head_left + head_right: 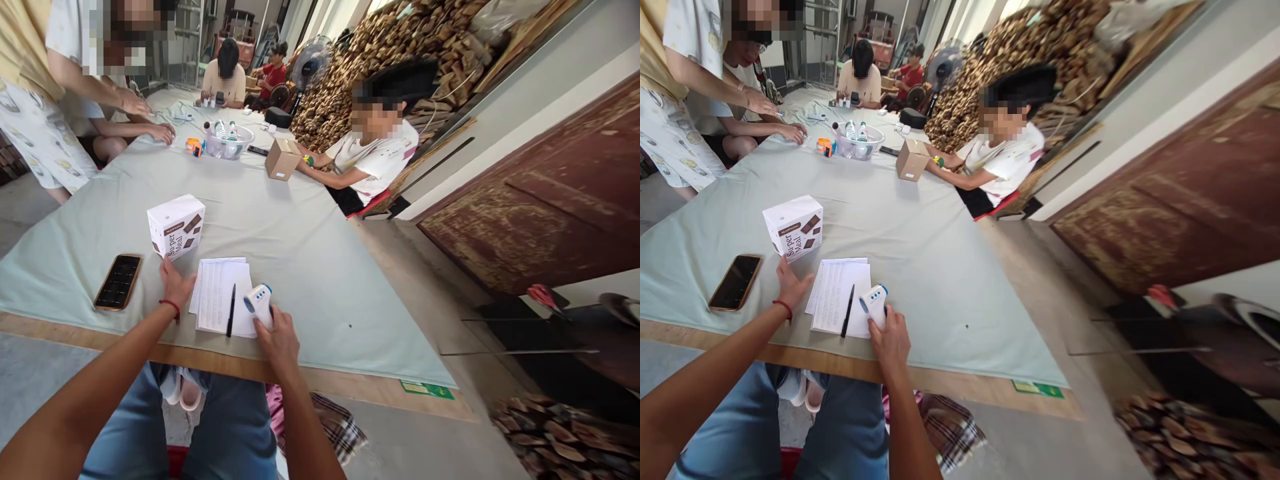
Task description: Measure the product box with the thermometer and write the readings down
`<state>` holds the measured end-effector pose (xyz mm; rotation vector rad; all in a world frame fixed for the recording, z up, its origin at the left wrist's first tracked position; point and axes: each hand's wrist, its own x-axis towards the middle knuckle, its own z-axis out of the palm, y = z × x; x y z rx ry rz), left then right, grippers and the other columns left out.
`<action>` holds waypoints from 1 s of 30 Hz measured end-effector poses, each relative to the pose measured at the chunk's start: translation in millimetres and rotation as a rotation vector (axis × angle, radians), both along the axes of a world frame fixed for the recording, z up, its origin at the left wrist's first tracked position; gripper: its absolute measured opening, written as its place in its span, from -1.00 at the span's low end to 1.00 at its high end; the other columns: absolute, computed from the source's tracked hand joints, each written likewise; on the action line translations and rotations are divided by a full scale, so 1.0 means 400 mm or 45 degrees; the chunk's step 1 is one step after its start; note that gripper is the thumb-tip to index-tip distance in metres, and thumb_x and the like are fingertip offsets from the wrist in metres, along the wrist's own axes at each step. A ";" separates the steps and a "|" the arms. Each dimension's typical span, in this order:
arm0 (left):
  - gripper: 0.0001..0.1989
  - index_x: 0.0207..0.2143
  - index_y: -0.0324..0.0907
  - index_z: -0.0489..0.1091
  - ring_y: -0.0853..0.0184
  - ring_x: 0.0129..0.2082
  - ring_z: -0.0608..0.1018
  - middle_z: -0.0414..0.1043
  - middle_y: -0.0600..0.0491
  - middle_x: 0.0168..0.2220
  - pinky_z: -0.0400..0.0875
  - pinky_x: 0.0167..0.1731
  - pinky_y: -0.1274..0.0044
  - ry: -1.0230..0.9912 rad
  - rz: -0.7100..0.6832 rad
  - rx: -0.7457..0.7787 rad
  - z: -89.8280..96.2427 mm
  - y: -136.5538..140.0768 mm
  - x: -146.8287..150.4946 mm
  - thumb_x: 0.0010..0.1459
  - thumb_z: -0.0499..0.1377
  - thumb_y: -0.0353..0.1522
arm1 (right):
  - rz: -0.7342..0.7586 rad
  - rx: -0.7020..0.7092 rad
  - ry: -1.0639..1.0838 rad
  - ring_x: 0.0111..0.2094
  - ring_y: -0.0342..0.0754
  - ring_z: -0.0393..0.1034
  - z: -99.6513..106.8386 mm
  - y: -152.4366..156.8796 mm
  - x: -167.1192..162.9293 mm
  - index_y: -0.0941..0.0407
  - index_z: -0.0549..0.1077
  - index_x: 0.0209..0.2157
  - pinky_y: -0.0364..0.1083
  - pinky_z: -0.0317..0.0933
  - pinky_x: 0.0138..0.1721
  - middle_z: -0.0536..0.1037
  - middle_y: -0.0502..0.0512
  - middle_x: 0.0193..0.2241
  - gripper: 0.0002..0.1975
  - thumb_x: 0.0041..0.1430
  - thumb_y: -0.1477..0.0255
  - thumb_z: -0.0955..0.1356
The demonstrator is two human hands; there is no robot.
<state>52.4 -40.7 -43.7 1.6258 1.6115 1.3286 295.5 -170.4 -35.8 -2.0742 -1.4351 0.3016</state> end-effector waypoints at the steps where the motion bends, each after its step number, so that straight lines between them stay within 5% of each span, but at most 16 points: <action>1: -0.18 0.22 -0.27 -0.05 -0.02 0.27 0.12 0.07 -0.29 0.20 0.09 0.23 0.16 0.121 0.011 0.017 -0.009 -0.034 0.007 -0.03 0.27 -0.29 | 0.011 -0.035 -0.076 -0.12 0.10 0.34 -0.003 0.011 0.004 0.08 0.35 0.07 -0.02 0.22 -0.18 0.43 0.18 -0.15 -0.52 0.12 0.23 0.28; 5: -0.39 0.14 -0.16 0.19 -0.01 0.20 0.25 0.20 -0.18 0.17 0.03 0.21 0.08 0.557 -0.437 0.087 -0.015 -0.144 0.002 0.02 0.24 -0.29 | 0.023 -0.138 -0.244 -0.15 0.13 0.34 -0.007 0.040 0.023 0.17 0.38 0.04 0.01 0.18 -0.18 0.44 0.27 -0.18 -0.55 0.13 0.30 0.31; 8: -0.48 0.07 -0.14 0.29 0.03 0.20 0.25 0.23 -0.15 0.17 0.05 0.22 0.14 0.696 -0.674 0.159 0.001 -0.184 -0.010 0.03 0.23 -0.27 | -0.032 -0.003 -0.291 -0.08 0.18 0.30 -0.003 0.042 0.021 0.18 0.42 -0.03 0.07 0.15 -0.12 0.42 0.31 -0.12 -0.61 0.12 0.33 0.31; 12: -0.48 0.07 -0.13 0.30 0.07 0.21 0.25 0.25 -0.13 0.16 0.07 0.23 0.19 0.769 -0.714 0.172 0.018 -0.196 -0.008 0.01 0.22 -0.31 | 0.156 0.266 -0.096 -0.22 0.05 0.34 0.003 0.048 -0.036 0.14 0.45 -0.19 0.01 0.19 -0.16 0.46 0.21 -0.20 -0.74 0.18 0.31 0.25; 17: -0.55 0.02 -0.13 0.37 0.07 0.19 0.26 0.30 -0.11 0.12 0.10 0.21 0.20 0.794 -0.762 0.184 0.017 -0.194 -0.005 0.04 0.22 -0.30 | 0.170 -0.084 -0.043 -0.45 -0.01 0.36 0.008 0.089 -0.130 0.15 0.44 -0.25 -0.08 0.13 -0.38 0.49 0.11 -0.45 -0.82 0.11 0.38 0.32; 20: -0.57 -0.01 -0.12 0.40 0.07 0.19 0.26 0.31 -0.10 0.11 0.12 0.20 0.20 0.857 -0.780 0.200 0.014 -0.195 -0.009 0.04 0.24 -0.24 | 0.167 -0.130 -0.046 -0.46 -0.01 0.35 0.006 0.106 -0.142 0.14 0.45 -0.18 -0.09 0.10 -0.40 0.48 0.08 -0.50 -0.75 0.07 0.47 0.29; 26: -0.64 -0.05 -0.09 0.44 0.10 0.18 0.25 0.30 -0.07 0.10 0.11 0.20 0.21 0.897 -0.825 0.253 0.018 -0.201 -0.009 0.09 0.25 -0.23 | 0.431 0.291 0.407 -0.31 -0.02 0.35 -0.031 0.064 -0.111 0.11 0.47 -0.13 -0.04 0.22 -0.21 0.47 0.10 -0.34 -0.62 0.10 0.46 0.14; 30: -0.69 -0.07 -0.07 0.45 0.14 0.16 0.29 0.32 -0.05 0.10 0.09 0.20 0.21 0.896 -0.896 0.236 0.024 -0.201 -0.008 0.13 0.22 -0.24 | 0.431 0.390 0.634 -0.32 -0.06 0.32 -0.053 0.008 -0.118 0.10 0.40 -0.09 -0.06 0.25 -0.23 0.42 0.08 -0.31 -0.69 0.13 0.37 0.25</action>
